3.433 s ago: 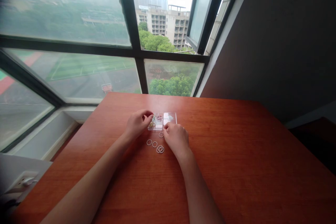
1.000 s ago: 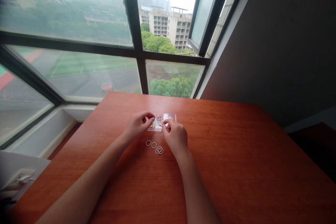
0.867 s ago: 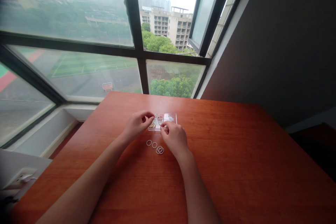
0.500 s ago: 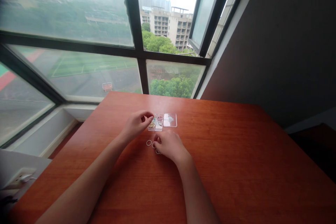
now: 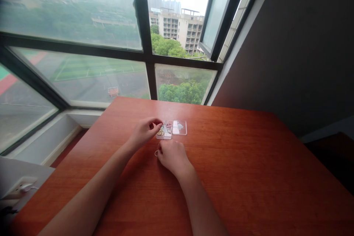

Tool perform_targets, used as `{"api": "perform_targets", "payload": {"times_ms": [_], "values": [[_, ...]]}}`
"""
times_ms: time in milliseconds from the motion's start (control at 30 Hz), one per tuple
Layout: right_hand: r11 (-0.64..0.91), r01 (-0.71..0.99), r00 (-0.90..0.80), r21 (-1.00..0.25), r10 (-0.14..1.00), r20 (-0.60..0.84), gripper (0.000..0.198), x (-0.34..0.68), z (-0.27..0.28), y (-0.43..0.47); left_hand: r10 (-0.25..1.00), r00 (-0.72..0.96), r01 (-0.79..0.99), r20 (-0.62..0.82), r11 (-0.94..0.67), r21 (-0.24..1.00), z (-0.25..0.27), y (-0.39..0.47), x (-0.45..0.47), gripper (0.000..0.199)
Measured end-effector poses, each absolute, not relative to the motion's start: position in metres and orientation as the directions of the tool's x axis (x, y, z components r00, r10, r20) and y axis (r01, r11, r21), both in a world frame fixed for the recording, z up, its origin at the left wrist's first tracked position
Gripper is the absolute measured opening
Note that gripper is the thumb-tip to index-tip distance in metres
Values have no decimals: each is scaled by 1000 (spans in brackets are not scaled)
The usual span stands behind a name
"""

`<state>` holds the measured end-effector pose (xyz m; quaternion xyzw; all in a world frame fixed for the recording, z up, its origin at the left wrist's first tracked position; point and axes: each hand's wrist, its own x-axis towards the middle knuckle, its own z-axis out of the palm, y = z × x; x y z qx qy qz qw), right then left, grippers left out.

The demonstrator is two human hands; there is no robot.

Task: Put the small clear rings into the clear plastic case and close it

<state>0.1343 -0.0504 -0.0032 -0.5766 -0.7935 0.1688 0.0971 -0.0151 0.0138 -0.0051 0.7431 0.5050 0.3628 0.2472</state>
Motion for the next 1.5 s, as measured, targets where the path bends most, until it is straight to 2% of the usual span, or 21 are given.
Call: {"api": "perform_targets", "payload": {"times_ms": [467, 667, 833, 933, 1033, 1133, 1233, 1500], "values": [[322, 909, -346, -266, 937, -48, 15, 126, -4, -51, 933, 239, 559, 270, -360, 747, -8, 15, -14, 17], [283, 890, -305, -358, 952, -6, 10, 133, -6, -48, 932, 247, 566, 264, -360, 741, -9, 15, -16, 18], [156, 845, -86, -512, 984, 157, 11, 153, -7, -39, 929, 248, 556, 275, -369, 745, -7, 15, -16, 18], [150, 793, 8, -591, 967, 256, 13, 161, -7, -36, 926, 272, 536, 261, -371, 758, -4, 13, -14, 18], [162, 750, 69, -641, 945, 320, 15, 164, -9, -34, 917, 355, 491, 184, -350, 798, 0, 9, -11, 20], [171, 738, 104, -653, 927, 360, 16, 164, -11, -33, 899, 425, 436, 111, -310, 845, 4, 6, -8, 23], [174, 745, 108, -645, 922, 373, 14, 163, -11, -33, 901, 427, 401, 81, -269, 876, 4, 4, -6, 24], [204, 751, 81, -628, 915, 395, 13, 162, -9, -35, 890, 438, 393, 126, -316, 864, 0, 3, 1, 18]]}}
